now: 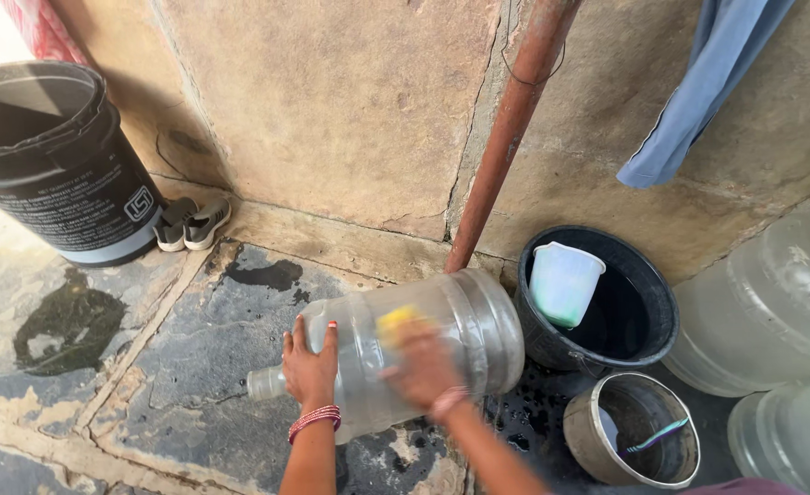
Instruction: The person cleans a large plastic water jug by scrubbing the exterior with a sponge and then vigorously shaking it with water inside to rinse the interior.
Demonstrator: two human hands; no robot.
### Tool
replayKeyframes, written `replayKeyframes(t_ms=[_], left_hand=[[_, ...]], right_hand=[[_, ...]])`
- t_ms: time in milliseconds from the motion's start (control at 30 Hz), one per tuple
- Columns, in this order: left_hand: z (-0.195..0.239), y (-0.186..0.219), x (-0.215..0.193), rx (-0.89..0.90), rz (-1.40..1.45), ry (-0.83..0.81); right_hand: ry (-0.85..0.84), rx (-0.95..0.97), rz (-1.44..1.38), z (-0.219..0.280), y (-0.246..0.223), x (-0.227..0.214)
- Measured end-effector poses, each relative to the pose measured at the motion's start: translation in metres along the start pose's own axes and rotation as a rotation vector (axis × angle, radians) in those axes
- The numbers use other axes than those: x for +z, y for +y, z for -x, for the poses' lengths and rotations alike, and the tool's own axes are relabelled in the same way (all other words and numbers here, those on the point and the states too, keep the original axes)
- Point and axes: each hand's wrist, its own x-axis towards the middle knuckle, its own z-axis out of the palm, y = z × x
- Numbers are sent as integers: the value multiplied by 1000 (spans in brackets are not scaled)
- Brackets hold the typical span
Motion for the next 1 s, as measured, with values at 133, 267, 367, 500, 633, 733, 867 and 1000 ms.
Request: replayKeyframes(t_ms=[133, 267, 367, 500, 633, 733, 867, 1000], left_hand=[[-2, -3, 1, -4, 8, -36], [-7, -8, 8, 41, 22, 25], [-11, -5, 9, 18, 23, 25], [-27, -2, 10, -55, -13, -46], [-51, -18, 15, 16, 20, -108], [-40, -57, 13, 281, 465, 38], [0, -110, 29, 159, 412, 60], [7, -110, 49, 190, 567, 195]], right_hand=[[62, 394, 85, 38, 106, -26], [223, 436, 166, 28, 110, -6], [314, 361, 112, 11, 26, 22], [-44, -270, -155, 12, -73, 24], [-218, 93, -82, 23, -14, 12], [-17, 645, 15, 53, 90, 11], [295, 691, -371, 70, 166, 22], [-8, 960, -618, 60, 186, 19]])
